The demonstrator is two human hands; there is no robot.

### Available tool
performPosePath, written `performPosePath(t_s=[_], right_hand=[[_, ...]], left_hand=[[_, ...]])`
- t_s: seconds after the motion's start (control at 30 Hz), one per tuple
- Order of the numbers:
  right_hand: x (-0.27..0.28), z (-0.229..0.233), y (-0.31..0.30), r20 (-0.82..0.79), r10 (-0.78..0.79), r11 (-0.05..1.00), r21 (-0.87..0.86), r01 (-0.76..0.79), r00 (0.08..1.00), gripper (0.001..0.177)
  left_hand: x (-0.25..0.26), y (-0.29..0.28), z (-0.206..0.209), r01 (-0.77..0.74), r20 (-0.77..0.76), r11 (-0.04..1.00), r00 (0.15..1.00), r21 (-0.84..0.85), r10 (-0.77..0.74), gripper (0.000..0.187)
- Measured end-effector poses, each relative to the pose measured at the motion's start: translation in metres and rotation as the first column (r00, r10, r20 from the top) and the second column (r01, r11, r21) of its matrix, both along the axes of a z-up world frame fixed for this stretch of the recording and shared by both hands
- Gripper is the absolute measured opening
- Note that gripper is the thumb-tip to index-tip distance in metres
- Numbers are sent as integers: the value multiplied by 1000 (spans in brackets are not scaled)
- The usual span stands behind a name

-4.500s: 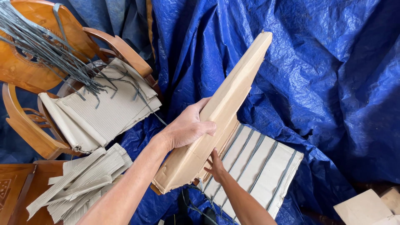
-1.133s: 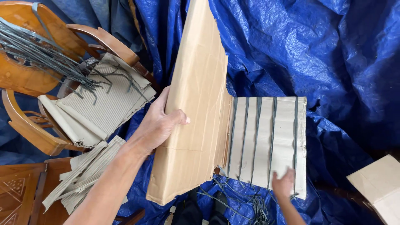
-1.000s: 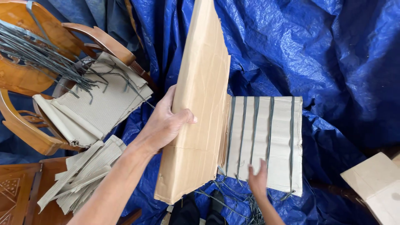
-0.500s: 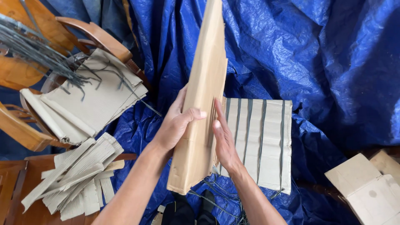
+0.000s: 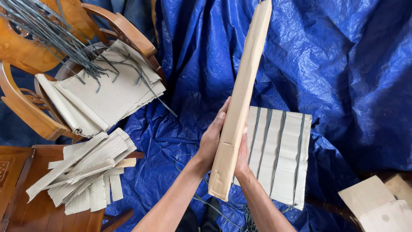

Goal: Wrapping and securing wooden chairs with cardboard and plastic strapping.

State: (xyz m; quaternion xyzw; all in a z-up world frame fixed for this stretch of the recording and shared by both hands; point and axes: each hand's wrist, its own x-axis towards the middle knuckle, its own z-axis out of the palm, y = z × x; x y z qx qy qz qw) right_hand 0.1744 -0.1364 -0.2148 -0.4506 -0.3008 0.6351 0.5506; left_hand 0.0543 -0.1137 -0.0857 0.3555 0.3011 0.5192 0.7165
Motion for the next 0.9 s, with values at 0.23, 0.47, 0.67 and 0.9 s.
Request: performPosePath(t_s=[0.23, 0.47, 0.67, 0.9], right_hand=[[1, 4, -1, 68, -4, 1000, 9, 4, 998, 65], [6, -26, -21, 172, -39, 978, -195, 72, 984, 54], [11, -61, -30, 5, -59, 971, -233, 59, 998, 54], [7, -17, -26, 171, -32, 981, -182, 63, 985, 61]], left_hand=[[3, -9, -20, -80, 63, 988, 994, -132, 88, 47], [2, -19, -44, -75, 125, 964, 986, -253, 109, 34], [-1, -17, -45, -57, 75, 964, 994, -261, 79, 32], [0, -16, -50, -71, 99, 971, 990, -228, 96, 30]])
